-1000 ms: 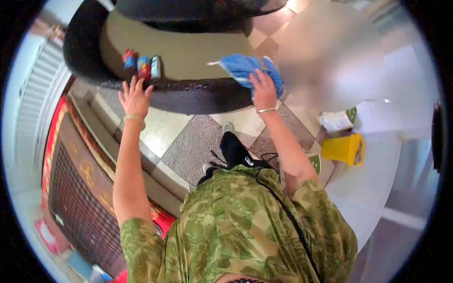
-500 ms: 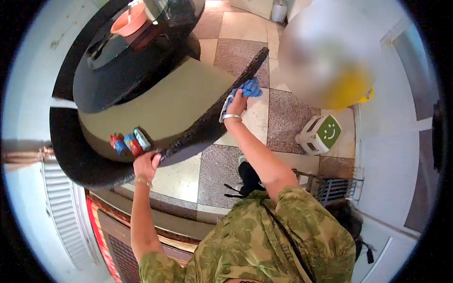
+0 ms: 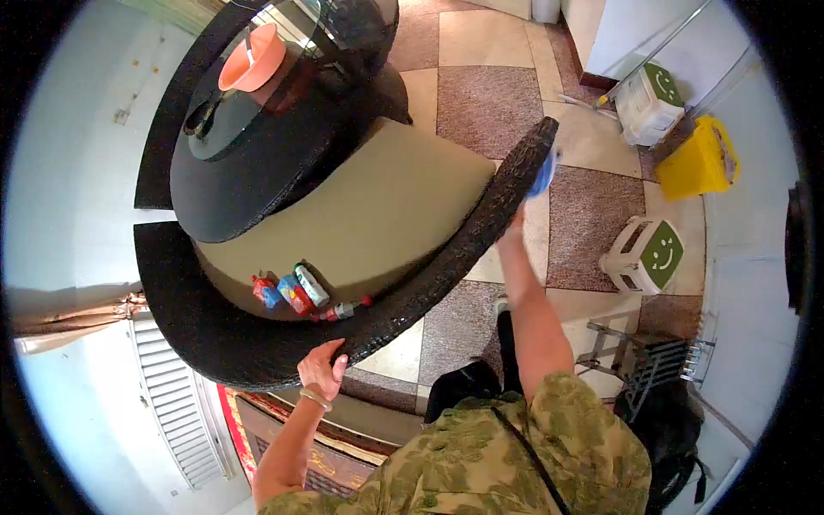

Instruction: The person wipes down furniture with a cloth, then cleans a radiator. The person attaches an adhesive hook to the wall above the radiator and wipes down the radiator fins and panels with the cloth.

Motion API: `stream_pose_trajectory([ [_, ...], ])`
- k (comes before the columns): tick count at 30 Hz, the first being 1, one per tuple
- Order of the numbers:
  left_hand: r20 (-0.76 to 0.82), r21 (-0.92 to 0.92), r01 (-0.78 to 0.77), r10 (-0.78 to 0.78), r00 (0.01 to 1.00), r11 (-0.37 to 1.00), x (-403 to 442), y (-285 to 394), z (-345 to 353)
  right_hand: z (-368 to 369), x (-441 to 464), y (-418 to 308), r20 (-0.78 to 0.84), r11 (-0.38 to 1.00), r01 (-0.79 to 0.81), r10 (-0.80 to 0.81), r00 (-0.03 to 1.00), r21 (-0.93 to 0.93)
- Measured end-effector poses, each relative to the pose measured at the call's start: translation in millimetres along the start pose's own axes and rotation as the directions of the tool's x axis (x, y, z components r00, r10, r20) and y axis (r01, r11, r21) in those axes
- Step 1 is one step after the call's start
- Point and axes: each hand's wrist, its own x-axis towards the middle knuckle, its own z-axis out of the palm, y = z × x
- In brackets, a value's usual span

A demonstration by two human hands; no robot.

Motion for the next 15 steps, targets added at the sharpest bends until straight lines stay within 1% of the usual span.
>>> stream_pose_trajectory([
  [1,-0.010,0.001,-0.009,0.009,1.000,1.000,0.7,-1.3,0.7,-30.0,-10.6,32.4,-0.022,1.000,-0.008,0.008,1.000,-0.004],
  [2,0.026,0.012,-0.013,0.013,1.000,1.000,0.6,-0.1,-1.9,-41.6,-36.0,57.2,-0.091,0.995,-0.061,0.054,0.994,-0.076],
  [4,0.041,0.053,-0.006,0.004,0.999,0.999,-0.5,0.5,-2.3,-50.3,-112.9,100.3,-0.270,0.907,-0.338,0.269,0.925,-0.253],
  [5,0.057,0.082,0.000,-0.005,0.998,0.997,-0.1,-1.0,-1.5,-46.8,-151.9,123.2,-0.303,0.866,-0.440,0.365,0.880,-0.236],
  [6,0.047,0.088,-0.036,0.032,0.998,0.995,-0.3,-4.2,-0.5,-36.8,-190.0,149.5,-0.280,0.901,-0.434,0.413,0.867,-0.017],
  [7,0.044,0.098,-0.049,0.044,0.998,0.994,0.8,-4.5,-0.3,-21.9,-218.0,165.8,-0.250,0.889,-0.411,0.453,0.856,0.204],
  [8,0.039,0.080,-0.040,0.037,0.999,0.996,1.5,-4.7,-0.5,-2.6,-224.9,157.8,-0.251,0.892,-0.396,0.444,0.860,0.220],
  [10,0.057,0.061,-0.061,0.058,0.997,0.996,2.0,-1.8,-2.5,36.6,-223.7,134.5,-0.327,0.824,-0.418,0.544,0.772,0.383],
  [11,0.094,0.076,-0.111,0.104,0.990,0.991,3.2,-1.5,-2.7,35.0,-211.8,132.3,-0.322,0.832,-0.411,0.531,0.784,0.371],
  [12,0.079,0.082,-0.087,0.080,0.994,0.993,5.3,-1.1,-1.9,31.9,-197.0,125.1,-0.323,0.844,-0.397,0.512,0.796,0.360],
  [13,0.065,0.086,-0.052,0.047,0.997,0.995,4.0,-4.1,-0.4,40.4,-186.8,109.9,-0.283,0.888,-0.325,0.420,0.862,0.326],
  [14,0.017,0.049,-0.149,0.148,0.989,0.988,3.3,-9.3,2.2,13.7,-163.3,121.4,-0.267,0.977,-0.112,0.159,0.950,0.181],
  [15,0.043,0.051,-0.174,0.172,0.984,0.983,2.8,-10.9,3.2,26.9,-160.0,100.0,-0.132,0.979,-0.051,0.079,0.988,0.199],
])
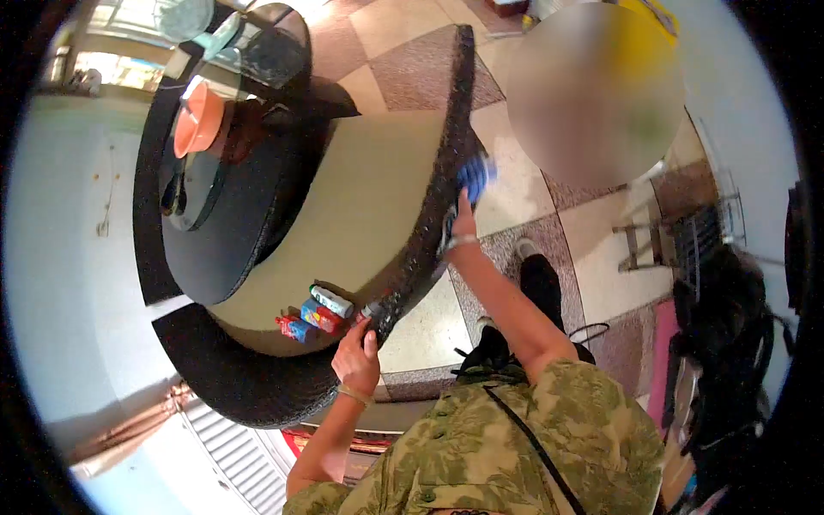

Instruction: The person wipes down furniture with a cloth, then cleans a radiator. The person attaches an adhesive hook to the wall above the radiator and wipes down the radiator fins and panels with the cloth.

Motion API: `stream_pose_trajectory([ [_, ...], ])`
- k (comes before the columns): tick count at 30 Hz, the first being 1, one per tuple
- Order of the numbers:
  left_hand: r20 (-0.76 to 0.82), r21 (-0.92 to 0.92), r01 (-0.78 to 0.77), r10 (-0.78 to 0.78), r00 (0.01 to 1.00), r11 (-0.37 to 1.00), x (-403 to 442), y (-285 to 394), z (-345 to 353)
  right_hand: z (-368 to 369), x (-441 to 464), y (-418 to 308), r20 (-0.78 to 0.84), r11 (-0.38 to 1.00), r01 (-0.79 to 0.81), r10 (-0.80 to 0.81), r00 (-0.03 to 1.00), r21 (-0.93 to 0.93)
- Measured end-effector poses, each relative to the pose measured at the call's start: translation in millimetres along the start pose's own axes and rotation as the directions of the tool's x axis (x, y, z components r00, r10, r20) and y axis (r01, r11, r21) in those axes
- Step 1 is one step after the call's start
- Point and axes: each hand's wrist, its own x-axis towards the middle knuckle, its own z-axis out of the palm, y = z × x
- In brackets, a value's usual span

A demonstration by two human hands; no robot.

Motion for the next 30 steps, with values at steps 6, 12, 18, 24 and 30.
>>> stream_pose_trajectory([
  [6,0.033,0.074,0.030,-0.032,0.999,0.997,5.1,-3.9,-0.4,-8.4,-46.9,68.7,-0.079,0.666,0.363,-0.536,0.841,-0.651],
  [12,0.195,-0.178,-0.078,0.113,0.974,0.981,22.7,-20.2,-5.8,-41.2,-112.1,133.7,0.067,0.585,0.437,-0.545,0.836,-0.683],
  [18,0.210,-0.011,-0.182,0.180,0.961,0.983,50.6,67.5,-9.2,55.7,-20.2,-18.7,0.490,0.195,0.867,-0.758,0.430,-0.459],
  [24,0.201,-0.316,-0.165,0.236,0.951,0.934,55.7,40.9,2.2,48.5,132.8,-102.5,0.407,0.276,0.780,-0.729,0.551,-0.561],
  [30,0.339,-0.347,0.138,-0.012,0.941,0.928,55.0,46.4,-2.1,-117.9,139.0,39.6,-0.101,0.849,0.405,-0.461,0.882,-0.340],
])
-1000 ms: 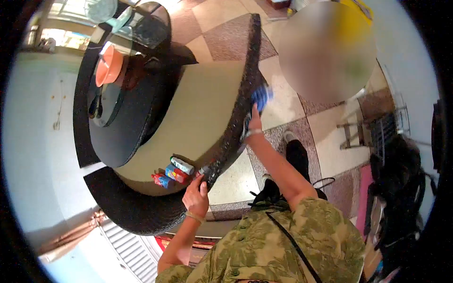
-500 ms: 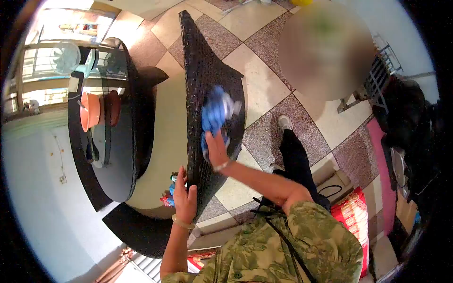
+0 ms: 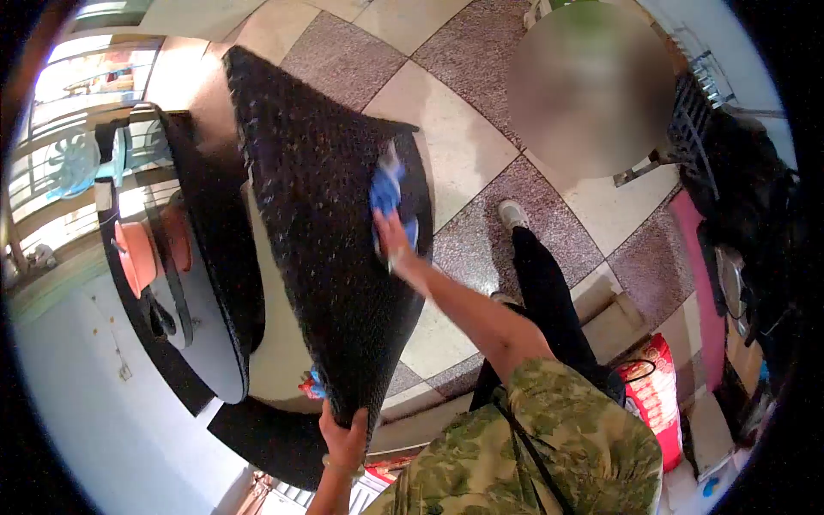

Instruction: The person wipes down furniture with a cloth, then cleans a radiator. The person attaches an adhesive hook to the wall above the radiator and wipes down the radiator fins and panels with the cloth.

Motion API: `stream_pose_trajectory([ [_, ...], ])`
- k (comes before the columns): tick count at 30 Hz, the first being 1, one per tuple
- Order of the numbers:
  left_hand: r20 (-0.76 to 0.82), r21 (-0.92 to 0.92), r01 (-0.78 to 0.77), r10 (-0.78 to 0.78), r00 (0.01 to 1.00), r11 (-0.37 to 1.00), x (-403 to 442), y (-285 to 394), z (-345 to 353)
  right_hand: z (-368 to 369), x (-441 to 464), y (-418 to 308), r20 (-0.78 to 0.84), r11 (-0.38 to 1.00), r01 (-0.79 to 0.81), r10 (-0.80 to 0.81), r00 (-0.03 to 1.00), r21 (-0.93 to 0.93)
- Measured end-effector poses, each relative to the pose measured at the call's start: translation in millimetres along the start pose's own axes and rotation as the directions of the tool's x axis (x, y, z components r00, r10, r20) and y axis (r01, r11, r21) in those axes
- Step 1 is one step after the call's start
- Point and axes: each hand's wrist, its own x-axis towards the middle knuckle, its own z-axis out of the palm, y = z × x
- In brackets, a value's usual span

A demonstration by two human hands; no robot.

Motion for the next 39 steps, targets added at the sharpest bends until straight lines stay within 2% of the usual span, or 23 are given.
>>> stream_pose_trajectory([
  [2,0.000,0.022,-0.002,0.002,1.000,1.000,1.1,6.2,0.7,1.2,-46.0,-20.3,-0.044,0.925,-0.039,0.024,0.999,-0.379],
  [4,-0.013,-0.019,0.009,-0.009,1.000,1.000,-0.7,6.1,1.2,25.8,-49.0,-64.5,0.062,0.950,0.195,-0.186,0.981,-0.243],
  [5,0.005,-0.101,0.163,-0.164,0.986,0.981,-3.1,18.5,2.8,32.4,-33.3,-75.9,0.145,0.899,0.321,-0.290,0.946,-0.296],
  [6,0.011,-0.104,0.157,-0.157,0.988,0.982,-3.5,19.9,3.2,38.5,-2.3,-89.8,0.234,0.826,0.451,-0.391,0.890,-0.338],
  [8,-0.026,-0.089,0.201,-0.204,0.979,0.976,-5.9,15.0,3.7,55.2,60.9,-114.3,0.297,0.737,0.510,-0.416,0.860,-0.444],
  [10,-0.062,-0.045,0.103,-0.106,0.992,0.994,0.4,10.0,4.3,62.6,128.0,-125.6,0.374,0.774,0.537,-0.413,0.830,-0.337],
  [12,0.086,0.069,0.158,-0.163,0.983,0.985,-17.1,-34.0,-15.3,53.1,199.5,-73.3,0.318,0.748,0.497,-0.388,0.865,-0.440],
  [13,0.079,0.074,0.169,-0.175,0.981,0.983,-25.3,-49.9,-18.8,42.4,206.3,-76.8,0.336,0.796,0.350,-0.197,0.921,-0.493],
  [14,0.056,-0.135,0.326,-0.321,0.945,0.936,-35.7,-64.8,-21.4,29.9,202.9,-73.2,0.261,0.818,0.251,-0.128,0.957,-0.518],
  [15,0.062,-0.342,0.447,-0.454,0.889,0.827,-43.5,-77.8,-22.7,6.2,204.0,-37.1,0.188,0.820,0.265,-0.195,0.963,-0.507],
  [17,0.037,-0.195,0.432,-0.433,0.900,0.881,-30.5,-59.7,-16.9,-53.8,201.6,51.0,0.071,0.901,0.196,-0.183,0.981,-0.388],
  [18,0.031,-0.142,0.413,-0.413,0.910,0.900,-23.6,-51.9,-15.3,-87.4,184.1,87.6,0.019,0.832,0.083,-0.086,0.996,-0.548],
  [20,0.029,-0.094,0.400,-0.399,0.916,0.912,-18.0,-42.7,-14.1,-116.9,119.2,107.7,-0.124,0.736,-0.198,0.154,0.980,-0.647],
  [22,0.033,-0.062,0.384,-0.382,0.924,0.921,-9.9,-37.5,-12.4,-105.8,83.9,88.0,-0.189,0.724,-0.338,0.283,0.940,-0.601],
  [24,0.037,-0.030,0.368,-0.367,0.930,0.929,-5.0,-33.0,-12.1,-88.1,72.5,87.5,-0.123,0.860,0.001,-0.074,0.990,-0.510],
  [25,0.034,-0.014,0.359,-0.358,0.933,0.933,-2.3,-29.9,-11.1,-81.7,78.6,74.7,-0.022,0.764,0.122,-0.175,0.984,-0.633],
  [28,0.028,0.014,0.308,-0.309,0.951,0.951,5.5,-23.4,-8.2,-81.4,79.3,45.3,0.171,0.674,0.424,-0.409,0.896,-0.605],
  [29,0.029,0.019,0.285,-0.285,0.958,0.958,7.1,-21.9,-8.4,-87.7,71.9,37.2,0.179,0.665,0.441,-0.426,0.887,-0.603],
  [31,0.029,0.026,0.240,-0.240,0.970,0.970,10.1,-17.4,-6.1,-104.1,43.4,16.9,0.059,0.837,0.037,-0.005,0.998,-0.546],
  [32,0.028,0.025,0.218,-0.219,0.975,0.976,10.2,-16.5,-4.4,-109.7,44.8,10.6,0.069,0.833,0.052,-0.016,0.997,-0.551],
  [35,0.023,0.029,0.142,-0.143,0.990,0.989,7.5,-15.5,-2.0,-155.7,65.1,58.2,-0.140,0.776,-0.198,0.142,0.980,-0.598],
  [38,-0.005,0.064,0.042,-0.042,0.999,0.997,2.8,-14.4,0.0,-132.9,40.8,-4.8,-0.118,0.802,-0.104,0.042,0.992,-0.588],
  [39,-0.022,0.076,-0.004,0.006,1.000,0.997,1.9,-14.3,0.5,-145.5,49.1,11.1,-0.096,0.768,-0.083,0.029,0.995,-0.635],
])
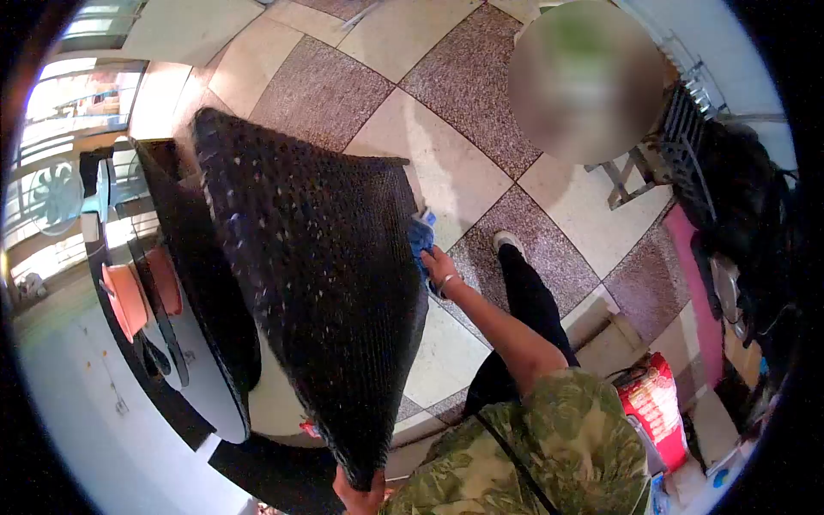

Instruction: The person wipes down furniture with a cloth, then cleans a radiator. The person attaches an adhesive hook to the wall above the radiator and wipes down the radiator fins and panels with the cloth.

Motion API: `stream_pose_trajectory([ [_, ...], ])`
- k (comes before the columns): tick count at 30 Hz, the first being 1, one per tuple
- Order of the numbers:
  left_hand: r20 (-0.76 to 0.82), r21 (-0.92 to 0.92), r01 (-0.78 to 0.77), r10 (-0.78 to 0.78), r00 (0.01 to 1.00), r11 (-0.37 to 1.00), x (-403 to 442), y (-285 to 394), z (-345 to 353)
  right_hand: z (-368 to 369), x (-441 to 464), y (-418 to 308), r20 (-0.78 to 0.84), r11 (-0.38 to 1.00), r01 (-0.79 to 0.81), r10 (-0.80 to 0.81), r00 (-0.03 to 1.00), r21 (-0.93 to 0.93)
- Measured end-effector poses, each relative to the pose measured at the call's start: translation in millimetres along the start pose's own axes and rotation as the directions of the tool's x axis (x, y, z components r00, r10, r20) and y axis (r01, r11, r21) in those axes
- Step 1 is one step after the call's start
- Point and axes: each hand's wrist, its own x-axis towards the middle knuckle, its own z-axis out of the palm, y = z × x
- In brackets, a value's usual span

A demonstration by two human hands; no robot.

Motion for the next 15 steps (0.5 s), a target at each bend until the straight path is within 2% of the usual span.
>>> stream_pose_trajectory([
  [1,-0.013,0.007,-0.032,0.032,0.999,0.999,-1.7,1.3,0.4,-6.7,1.2,-11.2,0.010,1.000,0.005,-0.005,1.000,-0.010],
  [3,-0.020,0.022,-0.049,0.049,0.999,0.999,-1.1,13.4,0.9,-17.9,-5.7,-35.3,0.078,0.961,-0.004,0.027,0.997,-0.276],
  [4,-0.016,0.026,-0.033,0.033,0.999,0.999,0.4,23.2,1.5,-18.1,-10.8,-53.0,0.091,0.958,0.002,0.025,0.996,-0.288],
  [6,-0.012,0.033,-0.002,0.003,1.000,0.999,0.1,27.4,0.0,4.2,-28.8,-101.1,0.058,0.996,-0.024,0.019,0.998,0.087],
  [7,-0.023,0.003,-0.014,0.014,1.000,1.000,0.5,20.6,1.7,18.9,-35.6,-123.3,0.041,0.961,-0.032,0.022,0.999,0.274],
  [9,-0.050,-0.033,-0.012,0.010,0.999,0.999,2.2,18.2,5.2,62.5,-52.7,-151.9,0.023,0.894,0.233,-0.262,0.965,0.383],
  [10,-0.058,0.052,-0.067,0.070,0.996,0.996,2.0,21.4,4.4,76.5,-59.8,-150.5,0.047,0.900,0.214,-0.250,0.967,0.380],
  [11,-0.059,0.136,-0.116,0.125,0.990,0.984,-1.1,24.5,1.9,90.5,-65.5,-138.2,-0.087,0.910,0.365,-0.354,0.931,0.196],
  [12,-0.055,0.159,-0.150,0.160,0.986,0.976,-2.0,27.8,1.5,100.0,-68.4,-116.8,-0.194,0.870,0.494,-0.487,0.852,-0.014],
  [13,-0.051,0.178,-0.189,0.201,0.978,0.966,-0.1,31.8,1.1,94.2,-80.4,-90.1,-0.039,0.934,0.260,-0.258,0.965,0.246],
  [14,-0.062,0.161,-0.170,0.181,0.981,0.972,4.2,35.6,-1.3,101.9,-75.5,-39.8,0.023,0.927,0.058,-0.072,0.997,0.371],
  [15,-0.065,0.180,-0.151,0.165,0.984,0.972,7.3,37.7,-1.3,98.8,-78.0,2.0,0.100,0.872,-0.161,0.129,0.987,0.462],
])
